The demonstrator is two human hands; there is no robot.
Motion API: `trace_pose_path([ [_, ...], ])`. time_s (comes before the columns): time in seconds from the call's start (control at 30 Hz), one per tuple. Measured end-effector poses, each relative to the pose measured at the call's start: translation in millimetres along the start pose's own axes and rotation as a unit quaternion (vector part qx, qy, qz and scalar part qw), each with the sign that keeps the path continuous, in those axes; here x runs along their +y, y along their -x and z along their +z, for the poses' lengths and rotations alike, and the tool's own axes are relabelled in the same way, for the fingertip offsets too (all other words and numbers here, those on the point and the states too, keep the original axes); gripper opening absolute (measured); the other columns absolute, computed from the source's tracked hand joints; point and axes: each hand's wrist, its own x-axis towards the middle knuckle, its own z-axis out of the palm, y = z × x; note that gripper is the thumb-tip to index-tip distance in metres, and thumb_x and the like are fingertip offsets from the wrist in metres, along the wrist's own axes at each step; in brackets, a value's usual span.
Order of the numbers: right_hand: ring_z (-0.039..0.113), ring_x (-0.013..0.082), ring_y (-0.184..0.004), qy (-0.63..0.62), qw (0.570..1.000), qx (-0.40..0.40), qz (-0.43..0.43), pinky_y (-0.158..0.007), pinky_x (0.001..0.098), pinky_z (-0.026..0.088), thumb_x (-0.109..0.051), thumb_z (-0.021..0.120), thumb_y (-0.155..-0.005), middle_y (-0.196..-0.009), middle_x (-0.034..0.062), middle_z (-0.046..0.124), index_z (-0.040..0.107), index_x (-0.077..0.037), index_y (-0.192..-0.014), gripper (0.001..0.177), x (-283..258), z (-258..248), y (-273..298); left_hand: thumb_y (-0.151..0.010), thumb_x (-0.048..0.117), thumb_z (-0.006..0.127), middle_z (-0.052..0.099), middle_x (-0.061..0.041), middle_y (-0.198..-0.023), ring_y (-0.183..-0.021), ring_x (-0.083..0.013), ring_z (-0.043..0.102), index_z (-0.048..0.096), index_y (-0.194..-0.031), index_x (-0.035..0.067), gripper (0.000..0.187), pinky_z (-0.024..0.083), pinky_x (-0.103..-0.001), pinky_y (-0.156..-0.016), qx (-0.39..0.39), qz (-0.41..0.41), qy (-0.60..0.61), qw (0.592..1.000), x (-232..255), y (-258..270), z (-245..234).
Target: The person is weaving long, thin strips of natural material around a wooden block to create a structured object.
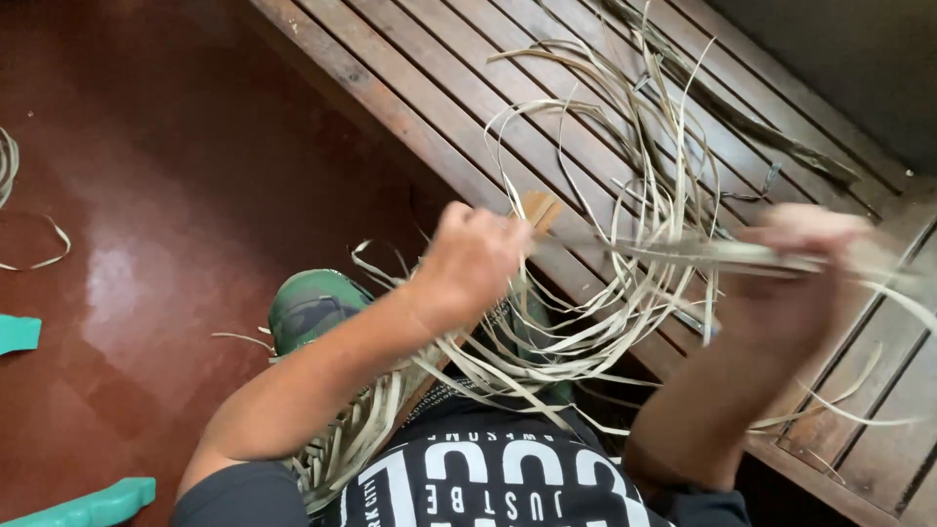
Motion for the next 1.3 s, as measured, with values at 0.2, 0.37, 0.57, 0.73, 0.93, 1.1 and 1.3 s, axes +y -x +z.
trace_pose_path([
  [0.2, 0.051, 0.0182, -0.081, 0.342, 0.906, 0.016, -0.250, -0.066, 0.0272, 0.044, 0.001, 0.051, -0.114, -0.096, 0.0096, 0.054, 0.051, -0.007, -0.101, 0.016, -32.0, 7.7, 15.9, -0.086, 0.061, 0.080, 0.007, -0.010, -0.171, -0.156, -0.0257, 0.016, -0.002, -0.162, 0.010, 0.123, 0.016, -0.062, -0.124, -0.077, -0.050, 0.070, 0.993, 23.5, -8.7, -52.8],
  [0.37, 0.061, 0.0071, -0.081, 0.229, 0.946, -0.138, -0.182, -0.076, 0.0191, 0.055, -0.025, 0.068, -0.099, -0.086, -0.0047, 0.065, 0.064, -0.016, -0.092, 0.012, -24.4, 34.2, 36.5, -0.122, 0.028, 0.053, 0.073, -0.013, -0.140, -0.148, -0.0421, 0.059, -0.002, -0.168, 0.003, 0.076, 0.033, -0.064, -0.121, 0.187, 0.168, 0.061, 0.966, 63.1, -20.5, -39.4],
  [0.57, 0.019, 0.0193, -0.063, 0.492, 0.741, 0.088, -0.448, -0.054, 0.0401, 0.025, 0.016, 0.053, -0.110, -0.079, 0.0145, 0.036, 0.027, -0.004, -0.093, 0.037, -16.3, -32.6, 10.2, -0.107, 0.021, 0.071, 0.053, -0.003, -0.093, -0.071, -0.0087, 0.056, 0.060, -0.117, 0.008, 0.019, 0.050, -0.031, -0.082, 0.412, 0.256, -0.157, 0.860, 12.2, -53.8, -59.1],
  [0.73, 0.076, 0.0182, -0.088, 0.638, 0.686, -0.272, 0.220, -0.090, 0.0290, 0.061, -0.031, 0.080, -0.085, -0.108, 0.0097, 0.078, 0.070, -0.011, -0.128, 0.049, 36.5, 39.9, -37.0, -0.101, 0.006, 0.055, 0.035, -0.025, -0.160, -0.145, -0.0406, 0.036, 0.039, -0.155, -0.004, 0.057, 0.021, -0.075, -0.112, 0.072, -0.200, -0.229, 0.950, -40.7, -49.6, -54.9],
  [0.93, 0.068, 0.0147, -0.063, 0.211, 0.917, -0.242, 0.235, -0.064, 0.0295, 0.059, 0.002, 0.073, -0.087, -0.091, 0.0155, 0.077, 0.072, 0.004, -0.115, 0.027, 93.1, 52.5, -1.2, -0.089, 0.044, 0.071, 0.057, -0.004, -0.068, -0.064, -0.0248, 0.058, 0.064, -0.074, 0.013, 0.035, 0.043, -0.047, -0.073, 0.051, -0.052, -0.071, 0.995, -36.3, 55.1, -10.0],
  [1.1, 0.058, 0.0125, -0.042, 0.147, 0.896, -0.330, 0.259, -0.043, 0.0269, 0.050, 0.001, 0.058, -0.096, -0.110, 0.0210, 0.073, 0.051, 0.000, -0.141, 0.045, 105.5, 95.3, 6.3, -0.103, 0.051, 0.052, 0.063, -0.007, -0.073, -0.070, -0.0228, 0.066, 0.068, -0.086, 0.008, 0.048, 0.048, -0.041, -0.082, -0.144, -0.134, 0.116, 0.973, -32.7, 71.9, -12.1],
  [1.3, 0.056, 0.0161, -0.038, 0.133, 0.885, -0.309, 0.322, -0.035, 0.0267, 0.044, 0.005, 0.071, -0.085, -0.089, 0.0166, 0.070, 0.043, -0.007, -0.150, 0.071, 132.2, 98.2, 10.4, -0.106, 0.034, 0.048, 0.057, -0.011, -0.081, -0.069, -0.0354, 0.066, 0.062, -0.097, 0.006, 0.033, 0.053, -0.045, -0.062, -0.102, -0.155, 0.236, 0.954, -33.6, 80.3, -18.9],
])
